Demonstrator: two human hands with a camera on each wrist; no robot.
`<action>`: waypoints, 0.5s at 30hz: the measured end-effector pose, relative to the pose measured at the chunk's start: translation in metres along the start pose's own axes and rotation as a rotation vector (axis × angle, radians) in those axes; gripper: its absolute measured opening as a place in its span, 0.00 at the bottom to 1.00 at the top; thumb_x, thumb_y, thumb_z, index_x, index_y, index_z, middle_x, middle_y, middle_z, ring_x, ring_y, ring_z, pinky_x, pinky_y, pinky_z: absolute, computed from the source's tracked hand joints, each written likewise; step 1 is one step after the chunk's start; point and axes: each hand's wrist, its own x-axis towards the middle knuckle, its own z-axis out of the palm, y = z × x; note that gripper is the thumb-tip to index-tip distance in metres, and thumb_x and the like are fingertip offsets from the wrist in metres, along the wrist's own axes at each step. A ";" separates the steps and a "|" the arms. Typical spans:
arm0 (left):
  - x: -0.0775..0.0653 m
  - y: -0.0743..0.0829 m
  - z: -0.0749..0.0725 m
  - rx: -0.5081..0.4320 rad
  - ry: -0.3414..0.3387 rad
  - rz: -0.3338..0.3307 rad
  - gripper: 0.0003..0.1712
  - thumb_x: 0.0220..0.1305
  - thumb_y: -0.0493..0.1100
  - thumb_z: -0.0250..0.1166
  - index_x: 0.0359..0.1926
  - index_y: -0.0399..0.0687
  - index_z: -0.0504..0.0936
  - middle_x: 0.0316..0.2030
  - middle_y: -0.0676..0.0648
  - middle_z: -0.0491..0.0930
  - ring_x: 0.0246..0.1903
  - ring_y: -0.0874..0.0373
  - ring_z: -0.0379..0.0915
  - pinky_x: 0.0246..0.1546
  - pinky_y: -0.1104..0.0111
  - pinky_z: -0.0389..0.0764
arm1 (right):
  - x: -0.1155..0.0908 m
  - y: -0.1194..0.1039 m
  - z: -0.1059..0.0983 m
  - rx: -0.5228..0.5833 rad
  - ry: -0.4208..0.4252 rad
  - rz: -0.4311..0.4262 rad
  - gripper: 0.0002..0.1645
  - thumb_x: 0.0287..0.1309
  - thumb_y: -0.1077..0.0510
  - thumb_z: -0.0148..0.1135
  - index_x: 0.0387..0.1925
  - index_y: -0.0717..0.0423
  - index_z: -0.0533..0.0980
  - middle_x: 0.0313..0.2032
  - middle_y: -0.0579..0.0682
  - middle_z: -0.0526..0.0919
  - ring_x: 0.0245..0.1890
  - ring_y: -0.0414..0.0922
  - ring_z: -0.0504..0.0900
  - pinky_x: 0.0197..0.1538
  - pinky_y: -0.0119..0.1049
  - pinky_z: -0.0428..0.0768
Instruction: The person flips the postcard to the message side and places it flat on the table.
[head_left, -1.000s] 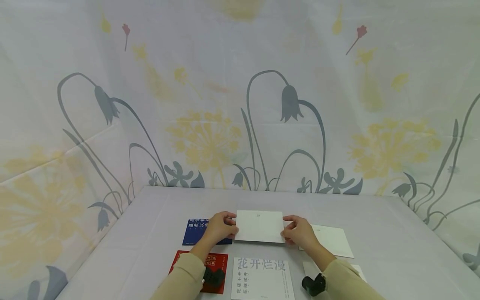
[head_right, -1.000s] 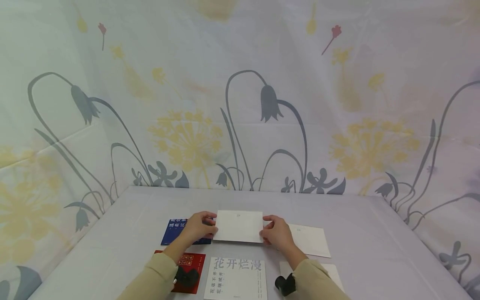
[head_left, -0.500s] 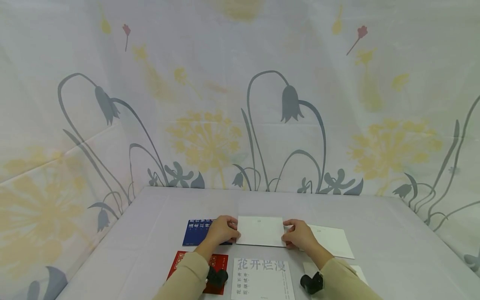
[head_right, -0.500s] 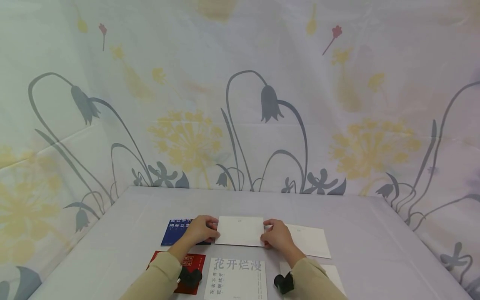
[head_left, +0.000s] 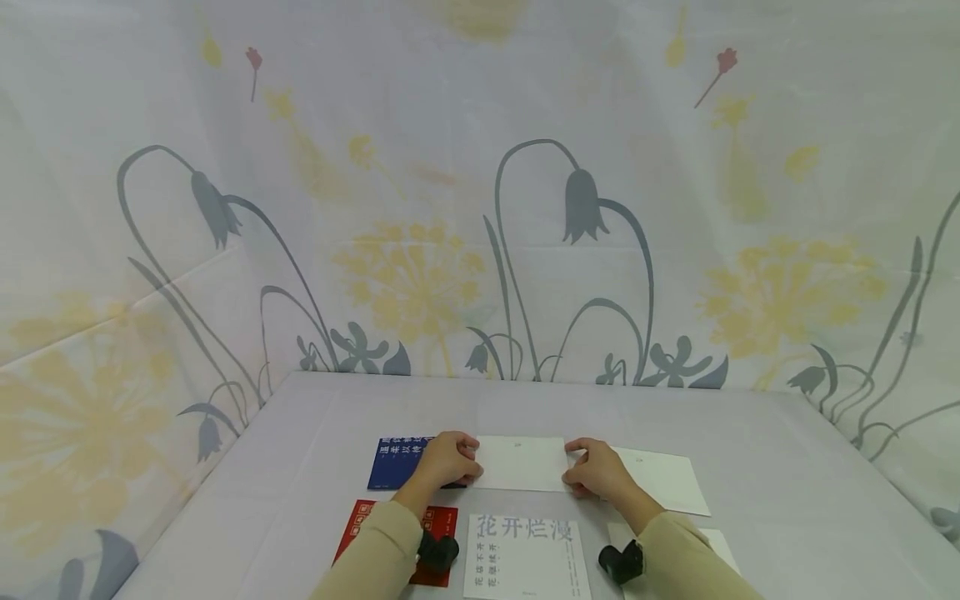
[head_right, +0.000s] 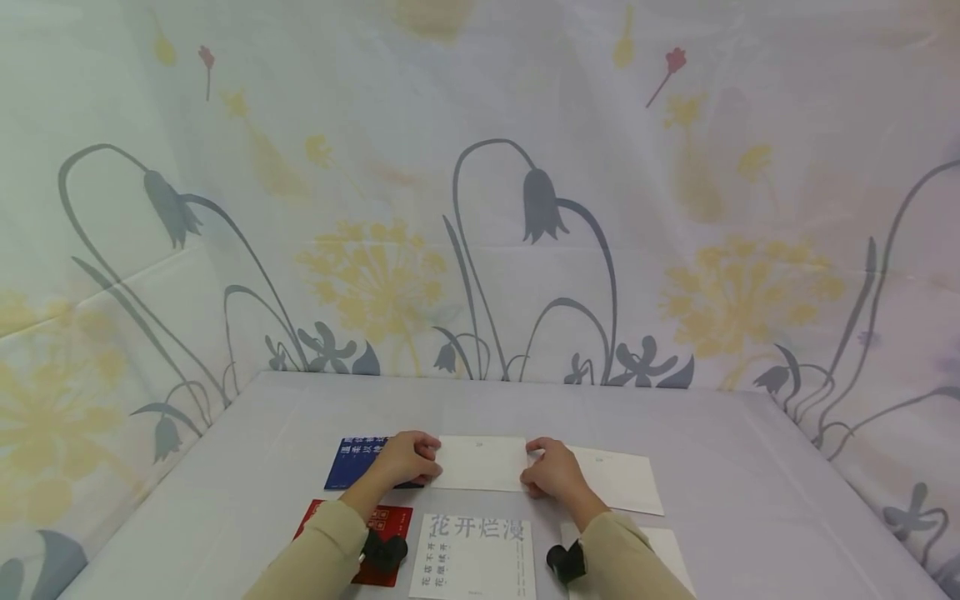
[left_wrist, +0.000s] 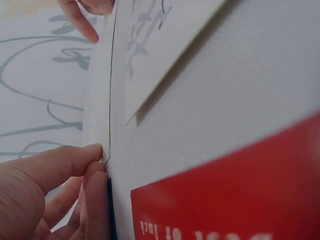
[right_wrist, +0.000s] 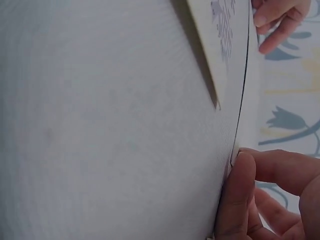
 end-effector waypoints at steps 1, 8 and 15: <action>0.000 -0.001 0.000 -0.009 -0.003 0.004 0.20 0.43 0.28 0.70 0.42 0.32 0.79 0.26 0.44 0.74 0.20 0.56 0.76 0.21 0.68 0.80 | 0.000 0.000 0.000 0.006 0.002 -0.001 0.29 0.42 0.72 0.65 0.51 0.70 0.71 0.22 0.52 0.72 0.16 0.41 0.72 0.22 0.32 0.78; -0.002 0.000 -0.004 -0.080 -0.020 -0.009 0.23 0.46 0.28 0.69 0.48 0.32 0.77 0.28 0.45 0.74 0.20 0.58 0.76 0.23 0.66 0.81 | -0.001 0.002 -0.003 0.018 0.023 -0.031 0.28 0.44 0.70 0.65 0.51 0.68 0.72 0.23 0.51 0.73 0.16 0.42 0.74 0.22 0.33 0.75; -0.009 0.001 -0.010 -0.102 -0.017 0.046 0.25 0.50 0.31 0.69 0.51 0.33 0.75 0.30 0.46 0.75 0.22 0.59 0.75 0.26 0.67 0.81 | -0.008 -0.001 -0.008 0.095 0.039 -0.082 0.26 0.47 0.70 0.66 0.51 0.67 0.72 0.24 0.52 0.72 0.17 0.43 0.75 0.23 0.35 0.78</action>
